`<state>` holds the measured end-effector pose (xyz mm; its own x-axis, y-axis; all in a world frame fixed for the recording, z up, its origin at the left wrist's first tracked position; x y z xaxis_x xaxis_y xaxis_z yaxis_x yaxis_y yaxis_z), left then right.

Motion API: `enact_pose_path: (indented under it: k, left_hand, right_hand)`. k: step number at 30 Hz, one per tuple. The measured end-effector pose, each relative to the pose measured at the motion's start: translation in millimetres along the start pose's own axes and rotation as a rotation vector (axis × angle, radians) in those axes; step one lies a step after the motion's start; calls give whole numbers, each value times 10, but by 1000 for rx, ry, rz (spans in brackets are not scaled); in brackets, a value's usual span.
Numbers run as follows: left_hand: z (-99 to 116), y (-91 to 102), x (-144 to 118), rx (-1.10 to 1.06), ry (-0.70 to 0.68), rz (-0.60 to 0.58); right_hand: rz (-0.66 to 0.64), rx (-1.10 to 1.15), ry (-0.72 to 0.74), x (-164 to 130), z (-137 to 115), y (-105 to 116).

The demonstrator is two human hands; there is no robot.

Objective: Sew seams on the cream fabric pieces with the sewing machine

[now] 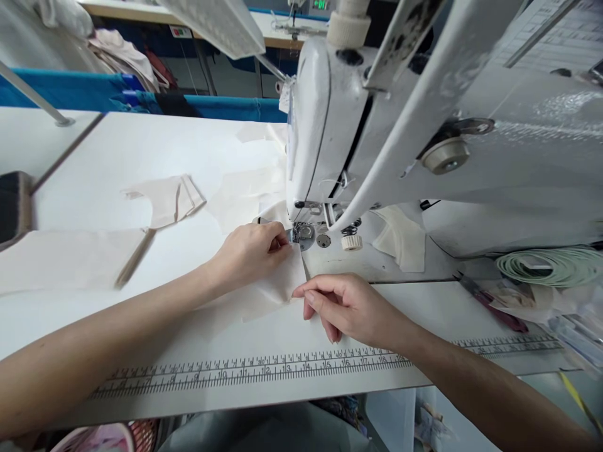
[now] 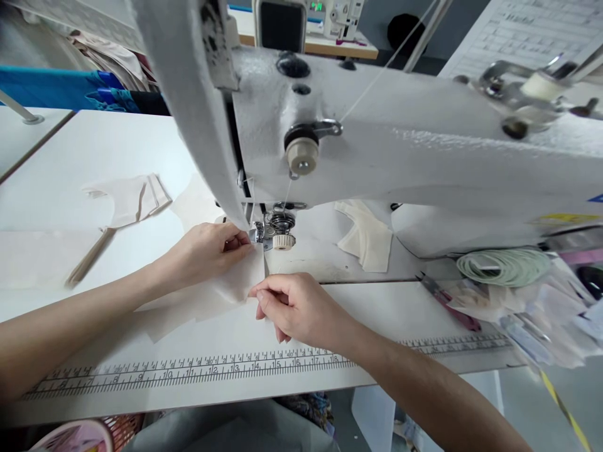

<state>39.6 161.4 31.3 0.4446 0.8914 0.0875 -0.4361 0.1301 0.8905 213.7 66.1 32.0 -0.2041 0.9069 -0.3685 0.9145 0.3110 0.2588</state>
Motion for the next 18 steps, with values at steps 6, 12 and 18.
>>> enact_pose_path:
  k: [6,12,18]
  left_hand:
    - [-5,-4,-5,7,-2,6]
    - [-2,-3,1,26,1,3]
    - [-33,-33,-2,16,-25,23]
  right_hand:
    - [87,-273,285,27,16,45]
    - [626,-985,877,165,101,55]
    - [636,-1212,909,209,97,-1]
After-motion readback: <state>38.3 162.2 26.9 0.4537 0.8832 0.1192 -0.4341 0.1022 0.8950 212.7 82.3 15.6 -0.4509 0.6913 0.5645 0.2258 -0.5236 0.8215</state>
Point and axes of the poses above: each hand's wrist, its own x-axis towards the middle knuckle, its own y-axis out of the back of the hand, z = x × y, the point moved 1 cm from there along x, towards the middle knuckle, and after that the axes turned 13 degrees about z, right-handed, at the moved point
